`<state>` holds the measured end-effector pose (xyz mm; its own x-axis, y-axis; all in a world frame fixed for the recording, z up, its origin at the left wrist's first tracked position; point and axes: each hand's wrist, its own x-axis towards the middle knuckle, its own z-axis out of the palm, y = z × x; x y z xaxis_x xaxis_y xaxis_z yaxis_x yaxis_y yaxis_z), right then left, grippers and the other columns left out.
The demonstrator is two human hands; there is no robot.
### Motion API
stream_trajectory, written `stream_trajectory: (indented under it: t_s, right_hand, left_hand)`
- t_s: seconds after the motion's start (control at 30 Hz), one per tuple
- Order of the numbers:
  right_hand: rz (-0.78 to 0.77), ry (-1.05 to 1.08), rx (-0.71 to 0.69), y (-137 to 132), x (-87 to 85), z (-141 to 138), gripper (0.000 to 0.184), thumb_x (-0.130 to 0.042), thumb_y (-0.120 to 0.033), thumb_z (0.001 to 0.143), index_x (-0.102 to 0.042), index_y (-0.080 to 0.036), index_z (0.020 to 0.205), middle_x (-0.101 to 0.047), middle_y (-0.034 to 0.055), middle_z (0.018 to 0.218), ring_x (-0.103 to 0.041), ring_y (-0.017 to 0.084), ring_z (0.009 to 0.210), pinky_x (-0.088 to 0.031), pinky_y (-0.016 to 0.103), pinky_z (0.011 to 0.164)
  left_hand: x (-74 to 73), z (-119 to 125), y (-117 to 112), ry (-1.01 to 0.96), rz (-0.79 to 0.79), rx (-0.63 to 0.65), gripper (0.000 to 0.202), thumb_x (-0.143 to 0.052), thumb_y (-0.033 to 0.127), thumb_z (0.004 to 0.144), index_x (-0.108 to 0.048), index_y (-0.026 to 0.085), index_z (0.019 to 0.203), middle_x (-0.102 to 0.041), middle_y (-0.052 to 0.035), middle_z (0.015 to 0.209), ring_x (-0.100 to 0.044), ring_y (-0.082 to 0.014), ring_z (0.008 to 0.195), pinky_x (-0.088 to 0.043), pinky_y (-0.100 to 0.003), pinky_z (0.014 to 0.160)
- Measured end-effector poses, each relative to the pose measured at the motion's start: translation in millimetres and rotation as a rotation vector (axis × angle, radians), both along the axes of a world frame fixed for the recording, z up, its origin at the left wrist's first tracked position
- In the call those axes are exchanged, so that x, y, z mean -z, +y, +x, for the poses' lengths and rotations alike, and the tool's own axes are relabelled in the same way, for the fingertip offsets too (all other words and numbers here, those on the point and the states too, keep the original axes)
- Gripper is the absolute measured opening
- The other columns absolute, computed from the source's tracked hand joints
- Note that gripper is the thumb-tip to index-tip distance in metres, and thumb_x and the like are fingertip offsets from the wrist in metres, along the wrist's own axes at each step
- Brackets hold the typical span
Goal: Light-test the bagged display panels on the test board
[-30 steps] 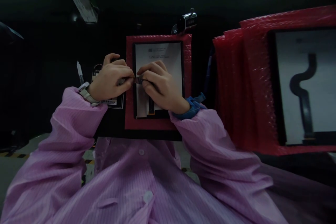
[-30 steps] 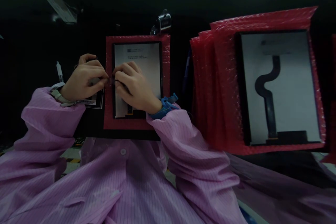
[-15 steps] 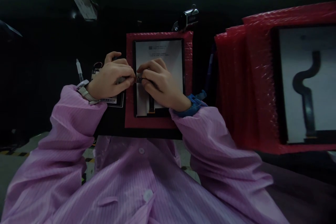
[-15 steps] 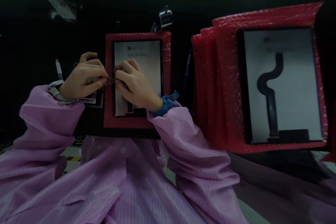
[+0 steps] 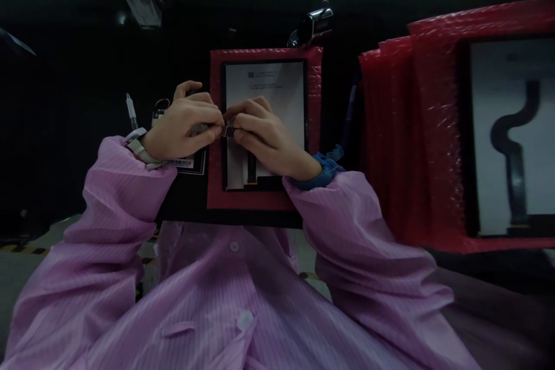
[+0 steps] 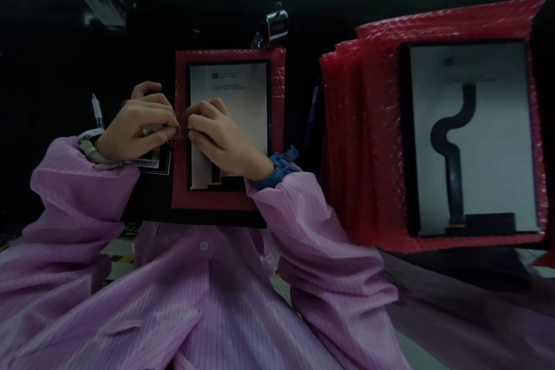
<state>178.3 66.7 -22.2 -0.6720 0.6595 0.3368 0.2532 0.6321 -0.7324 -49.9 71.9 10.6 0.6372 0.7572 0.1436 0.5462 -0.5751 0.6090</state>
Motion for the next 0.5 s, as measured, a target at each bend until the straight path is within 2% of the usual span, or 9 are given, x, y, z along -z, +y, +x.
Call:
stream_trajectory:
  t_s: [0.23, 0.5]
  right_hand:
    - [-0.003, 0.015, 0.007, -0.6, 0.7, -0.9, 0.023, -0.04, -0.027, 0.105, -0.052, -0.021, 0.086, -0.064, 0.0066, 0.116, -0.054, 0.023, 0.111, -0.043, 0.049, 0.105]
    - [0.025, 0.018, 0.017, 0.0, 5.1, -1.0, 0.023, -0.04, -0.029, 0.107, -0.05, -0.021, 0.088, -0.064, 0.0059, 0.115, -0.054, 0.022, 0.108, -0.044, 0.045, 0.101]
  left_hand:
    - [-1.7, 2.6, -1.5, 0.026, 0.028, 0.02, 0.026, -0.046, 0.036, 0.094, -0.064, 0.023, 0.08, -0.07, 0.0018, 0.08, -0.063, -0.0175, 0.086, -0.03, -0.057, 0.119]
    - [0.2, 3.4, -2.1, 0.025, 0.022, -0.029, 0.025, -0.05, 0.038, 0.092, -0.065, 0.023, 0.078, -0.066, 0.0007, 0.074, -0.067, -0.021, 0.086, -0.033, -0.056, 0.118]
